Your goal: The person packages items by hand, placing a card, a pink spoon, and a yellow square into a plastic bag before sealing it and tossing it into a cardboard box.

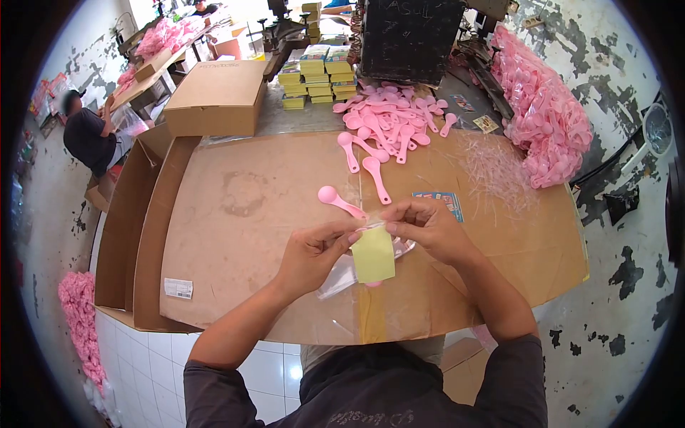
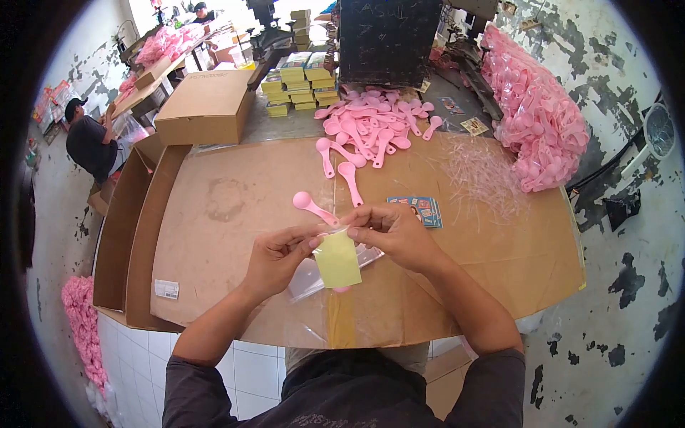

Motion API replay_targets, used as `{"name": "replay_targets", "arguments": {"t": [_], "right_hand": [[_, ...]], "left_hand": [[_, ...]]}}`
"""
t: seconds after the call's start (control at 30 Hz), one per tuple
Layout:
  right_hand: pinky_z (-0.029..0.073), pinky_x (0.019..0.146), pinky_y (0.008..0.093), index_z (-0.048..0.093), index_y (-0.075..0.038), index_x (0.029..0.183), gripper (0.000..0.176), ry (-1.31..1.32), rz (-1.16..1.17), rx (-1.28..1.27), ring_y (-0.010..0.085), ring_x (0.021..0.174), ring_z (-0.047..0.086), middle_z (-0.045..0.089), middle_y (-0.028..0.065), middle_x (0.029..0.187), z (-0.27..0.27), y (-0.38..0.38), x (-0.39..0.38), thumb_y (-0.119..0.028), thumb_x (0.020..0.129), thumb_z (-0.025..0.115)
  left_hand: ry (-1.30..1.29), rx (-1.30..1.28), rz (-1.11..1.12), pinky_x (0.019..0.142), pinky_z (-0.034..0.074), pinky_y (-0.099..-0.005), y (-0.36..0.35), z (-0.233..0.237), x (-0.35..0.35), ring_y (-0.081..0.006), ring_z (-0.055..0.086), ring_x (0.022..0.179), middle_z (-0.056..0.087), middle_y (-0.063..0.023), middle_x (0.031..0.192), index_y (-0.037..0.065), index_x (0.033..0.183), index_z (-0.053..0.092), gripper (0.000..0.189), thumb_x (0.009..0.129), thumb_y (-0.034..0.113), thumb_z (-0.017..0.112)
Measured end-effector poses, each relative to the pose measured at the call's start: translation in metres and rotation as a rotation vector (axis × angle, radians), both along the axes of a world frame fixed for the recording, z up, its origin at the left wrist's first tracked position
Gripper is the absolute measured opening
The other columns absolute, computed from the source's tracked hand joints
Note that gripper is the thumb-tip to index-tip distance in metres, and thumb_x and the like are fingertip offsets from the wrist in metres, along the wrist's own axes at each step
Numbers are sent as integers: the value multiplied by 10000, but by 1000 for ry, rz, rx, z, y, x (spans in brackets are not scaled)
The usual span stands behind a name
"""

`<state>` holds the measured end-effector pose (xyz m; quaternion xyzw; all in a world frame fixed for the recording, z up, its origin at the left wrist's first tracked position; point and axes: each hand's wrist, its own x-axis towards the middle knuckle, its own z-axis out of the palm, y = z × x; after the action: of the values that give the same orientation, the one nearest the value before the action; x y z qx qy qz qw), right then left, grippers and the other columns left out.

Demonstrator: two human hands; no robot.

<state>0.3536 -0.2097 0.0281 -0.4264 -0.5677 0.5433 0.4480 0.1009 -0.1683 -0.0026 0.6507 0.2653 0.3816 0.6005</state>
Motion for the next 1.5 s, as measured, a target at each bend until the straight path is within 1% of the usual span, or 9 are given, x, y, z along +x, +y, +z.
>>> {"name": "replay_targets", "arguments": {"t": [0.2,0.57,0.87,1.0,1.1,1.2,1.37,1.43,1.5], "right_hand": [[535,770,246,749,10,1115,168,4,32,57,78,890,669,743,42,1004,-11,4,6,-52,965,704],[543,828,256,744,24,1091,154,-24,32,7,102,934,670,737,61,1057,-15,2,7,-67,970,717],[522,778,259,619,22,1305,343,-120,21,96,79,886,643,698,30,989,-4,-6,-5,-29,974,687],[520,780,254,631,29,1288,337,-171,110,35,83,886,645,700,34,1003,-22,-1,3,-31,964,699],[521,773,253,637,29,1284,333,-143,94,40,87,882,651,706,40,1010,-17,3,2,-34,963,699],[527,770,263,655,20,1266,307,-155,20,93,100,884,664,713,44,1018,-10,4,3,-66,973,690],[534,759,307,681,-5,1231,317,-577,-319,193,144,870,683,732,62,1021,0,18,52,-161,957,708],[533,763,326,682,-9,1223,336,-719,-385,231,174,881,688,729,88,1030,5,15,72,-177,935,723],[527,805,351,685,-13,1214,343,-815,-440,270,212,934,682,717,111,1064,5,12,87,-186,922,728]], "left_hand": [[95,199,-54,842,576,-277,8,5,-8,-102,678,985,764,-80,1112,-4,1220,738,229,1010,40,655],[83,-131,-77,884,572,-282,7,8,-4,-124,688,1000,752,-88,1131,-20,1225,728,242,1010,70,664],[64,-108,-67,917,577,-293,11,2,-7,-132,692,1028,735,-89,1179,-26,1303,674,287,1031,53,626],[-19,-82,-21,942,577,-307,11,5,-6,-155,700,1054,723,-106,1191,-28,1356,620,343,1025,59,637],[-160,-90,87,875,600,-307,-1,16,5,-159,710,1014,721,-113,1154,-25,1330,615,337,1012,75,661],[130,-168,-98,781,594,-278,14,11,-11,-119,710,952,727,-63,1116,-38,1331,607,389,989,121,703],[29,-167,130,697,573,-261,42,25,-44,-124,707,899,720,-49,1084,13,1285,621,340,980,134,711],[-335,-59,436,733,566,-260,61,27,-69,-142,708,959,713,-48,1120,39,1291,627,317,1011,179,673],[-620,50,746,924,561,-324,77,44,-97,-198,663,1198,689,-86,1286,39,1358,579,390,1089,317,534]]}}
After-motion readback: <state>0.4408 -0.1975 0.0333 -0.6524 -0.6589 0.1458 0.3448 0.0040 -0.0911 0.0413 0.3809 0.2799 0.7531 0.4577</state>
